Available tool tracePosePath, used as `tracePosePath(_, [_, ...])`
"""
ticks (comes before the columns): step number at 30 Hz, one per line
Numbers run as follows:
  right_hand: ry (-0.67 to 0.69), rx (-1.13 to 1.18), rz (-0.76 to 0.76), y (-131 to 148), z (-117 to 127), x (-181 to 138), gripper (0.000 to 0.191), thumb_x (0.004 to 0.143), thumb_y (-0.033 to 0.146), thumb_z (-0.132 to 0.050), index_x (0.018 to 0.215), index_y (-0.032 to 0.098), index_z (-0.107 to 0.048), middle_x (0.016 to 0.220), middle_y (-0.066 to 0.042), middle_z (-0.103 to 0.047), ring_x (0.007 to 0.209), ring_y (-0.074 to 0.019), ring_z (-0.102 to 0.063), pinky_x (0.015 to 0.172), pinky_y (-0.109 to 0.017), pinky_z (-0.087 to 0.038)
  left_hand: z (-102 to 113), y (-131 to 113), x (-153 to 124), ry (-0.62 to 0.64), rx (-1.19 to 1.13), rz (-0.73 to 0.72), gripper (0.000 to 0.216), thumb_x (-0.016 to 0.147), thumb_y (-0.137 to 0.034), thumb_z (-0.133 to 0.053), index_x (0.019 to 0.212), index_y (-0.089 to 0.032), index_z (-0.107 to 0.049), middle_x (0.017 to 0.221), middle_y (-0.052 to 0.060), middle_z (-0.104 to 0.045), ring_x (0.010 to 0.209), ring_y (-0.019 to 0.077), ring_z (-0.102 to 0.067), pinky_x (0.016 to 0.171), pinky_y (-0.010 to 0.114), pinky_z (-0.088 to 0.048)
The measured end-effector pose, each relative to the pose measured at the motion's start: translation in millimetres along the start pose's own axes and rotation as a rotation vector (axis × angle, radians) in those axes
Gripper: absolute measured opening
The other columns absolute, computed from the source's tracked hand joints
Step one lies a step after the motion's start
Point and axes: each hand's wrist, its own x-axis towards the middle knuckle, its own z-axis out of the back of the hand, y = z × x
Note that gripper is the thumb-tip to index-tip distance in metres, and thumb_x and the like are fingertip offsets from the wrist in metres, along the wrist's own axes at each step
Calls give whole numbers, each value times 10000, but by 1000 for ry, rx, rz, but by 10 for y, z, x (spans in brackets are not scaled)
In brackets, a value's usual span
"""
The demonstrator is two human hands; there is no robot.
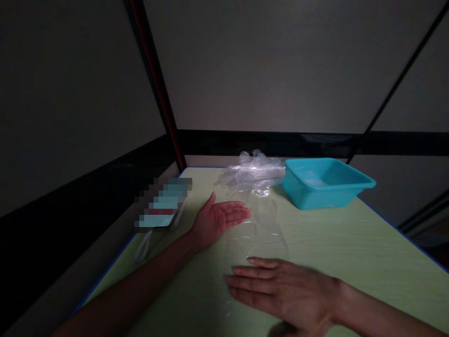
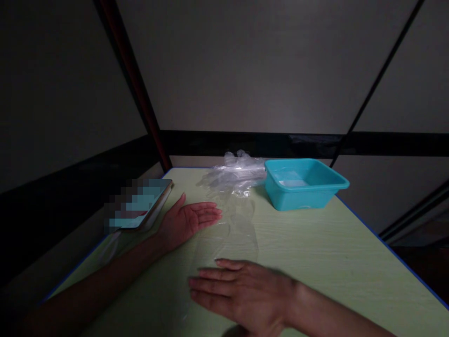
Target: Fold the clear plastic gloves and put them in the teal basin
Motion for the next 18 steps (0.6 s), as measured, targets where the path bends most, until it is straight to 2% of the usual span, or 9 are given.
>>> tracePosePath(4, [-21,25,6,8,-10,-14,679,778,231,-461,1366,132,-135,1411,-82,-170,1290,-204,-145,1059,-394,-104,7,4,-4,14,13,26,689,874,-504,-136,1001,2,-586,1005,207,-613,979,264,-560,963,406,-220])
tracePosePath(8, [-9,12,-25,34,6,-11,699,782,243,-478,1370,163,-107,1414,-63,-155,1292,-202,-136,1063,-395,-89,15,10,0,35,25,46,689,874,-502,-130,1008,0,-583,1017,210,-606,990,278,-551,955,413,-223])
tracePosePath(11, [-19,-25,-48,74,-16,12,623,840,243,-420,1370,161,-103,1412,-66,-158,1291,-198,-136,1067,-390,-76,19,17,6,45,38,57,690,874,-501,-127,1014,1,-579,1018,213,-604,992,282,-549,945,414,-232])
tracePosePath(15, [-109,-41,-16,105,-120,41,507,905,258,-308,1365,139,-129,1393,-87,-202,1275,-207,-191,1066,-396,-132,19,24,9,46,61,64,678,868,-511,-152,1025,-1,-570,1027,216,-598,999,286,-543,945,415,-227])
tracePosePath(18, [-125,-48,-16,108,-166,37,517,904,259,-327,1365,155,-118,1389,-78,-209,1269,-203,-202,1064,-387,-158,11,27,8,46,69,59,663,862,-516,-184,1022,-3,-571,1024,216,-599,1003,290,-540,947,420,-222])
